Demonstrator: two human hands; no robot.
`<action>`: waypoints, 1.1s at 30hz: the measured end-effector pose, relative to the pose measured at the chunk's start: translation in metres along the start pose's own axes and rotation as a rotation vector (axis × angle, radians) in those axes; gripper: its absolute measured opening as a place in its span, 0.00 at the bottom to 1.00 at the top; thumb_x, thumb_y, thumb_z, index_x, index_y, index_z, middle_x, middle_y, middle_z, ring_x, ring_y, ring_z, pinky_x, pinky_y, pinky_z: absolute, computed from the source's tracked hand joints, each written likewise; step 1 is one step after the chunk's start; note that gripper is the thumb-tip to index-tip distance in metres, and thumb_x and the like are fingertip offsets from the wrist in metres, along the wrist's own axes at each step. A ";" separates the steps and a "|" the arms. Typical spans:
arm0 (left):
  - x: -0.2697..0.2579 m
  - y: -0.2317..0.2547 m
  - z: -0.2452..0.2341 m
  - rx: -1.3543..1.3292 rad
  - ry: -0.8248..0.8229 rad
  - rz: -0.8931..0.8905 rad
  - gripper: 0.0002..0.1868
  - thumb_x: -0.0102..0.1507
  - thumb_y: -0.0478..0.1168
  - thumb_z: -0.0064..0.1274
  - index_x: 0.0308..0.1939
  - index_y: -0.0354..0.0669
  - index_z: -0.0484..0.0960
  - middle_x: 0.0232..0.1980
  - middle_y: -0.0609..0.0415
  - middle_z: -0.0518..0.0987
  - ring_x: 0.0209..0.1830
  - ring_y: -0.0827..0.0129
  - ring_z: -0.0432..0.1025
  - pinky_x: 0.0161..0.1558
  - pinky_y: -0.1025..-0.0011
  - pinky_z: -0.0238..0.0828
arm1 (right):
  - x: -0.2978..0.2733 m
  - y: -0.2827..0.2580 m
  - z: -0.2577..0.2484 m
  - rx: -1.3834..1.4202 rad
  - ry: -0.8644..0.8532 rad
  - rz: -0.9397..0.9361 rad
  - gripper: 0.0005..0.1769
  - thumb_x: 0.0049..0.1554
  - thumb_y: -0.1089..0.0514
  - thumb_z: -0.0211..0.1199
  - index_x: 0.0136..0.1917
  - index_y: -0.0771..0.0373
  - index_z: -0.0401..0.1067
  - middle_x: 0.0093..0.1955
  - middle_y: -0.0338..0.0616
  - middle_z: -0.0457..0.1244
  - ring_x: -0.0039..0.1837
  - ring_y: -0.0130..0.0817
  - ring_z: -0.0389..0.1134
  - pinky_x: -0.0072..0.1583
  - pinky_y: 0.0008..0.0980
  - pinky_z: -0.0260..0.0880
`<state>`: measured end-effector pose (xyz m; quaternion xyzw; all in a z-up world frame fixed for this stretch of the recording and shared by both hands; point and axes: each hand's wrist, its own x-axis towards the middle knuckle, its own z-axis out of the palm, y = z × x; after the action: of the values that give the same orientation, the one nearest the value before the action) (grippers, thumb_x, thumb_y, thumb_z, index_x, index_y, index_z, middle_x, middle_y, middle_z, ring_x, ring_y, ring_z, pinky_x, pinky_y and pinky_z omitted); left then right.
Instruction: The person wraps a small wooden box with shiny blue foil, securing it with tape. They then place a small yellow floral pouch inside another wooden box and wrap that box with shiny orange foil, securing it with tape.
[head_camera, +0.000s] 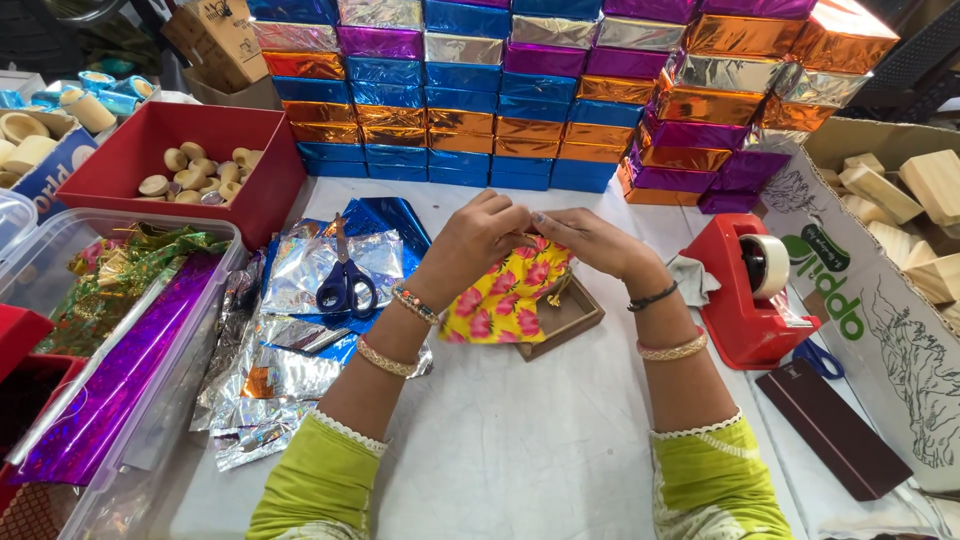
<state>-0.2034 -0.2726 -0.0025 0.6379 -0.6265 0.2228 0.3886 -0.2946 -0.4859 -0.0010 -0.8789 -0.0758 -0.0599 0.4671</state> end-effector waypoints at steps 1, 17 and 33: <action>0.000 -0.001 0.000 -0.043 0.026 0.016 0.11 0.60 0.36 0.63 0.39 0.41 0.74 0.38 0.53 0.74 0.44 0.55 0.71 0.44 0.61 0.71 | -0.002 -0.005 -0.001 -0.033 -0.031 0.053 0.22 0.68 0.46 0.48 0.56 0.66 0.71 0.51 0.41 0.68 0.53 0.28 0.66 0.56 0.29 0.68; -0.007 -0.024 0.005 -0.223 0.236 -0.128 0.16 0.57 0.34 0.68 0.36 0.38 0.73 0.37 0.55 0.74 0.37 0.66 0.72 0.38 0.69 0.71 | -0.014 -0.061 0.006 -0.539 0.224 -0.459 0.17 0.61 0.50 0.66 0.56 0.62 0.68 0.49 0.54 0.65 0.53 0.48 0.67 0.55 0.40 0.69; -0.037 -0.096 -0.002 -0.637 -0.177 -0.648 0.09 0.66 0.40 0.61 0.44 0.39 0.79 0.31 0.62 0.76 0.30 0.81 0.67 0.33 0.78 0.65 | -0.003 -0.023 -0.009 -0.192 0.135 0.021 0.21 0.54 0.60 0.71 0.60 0.62 0.69 0.47 0.35 0.66 0.47 0.21 0.64 0.47 0.27 0.69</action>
<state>-0.1133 -0.2558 -0.0504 0.6663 -0.4628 -0.1689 0.5598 -0.3025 -0.4811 0.0223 -0.9144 -0.0289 -0.1209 0.3852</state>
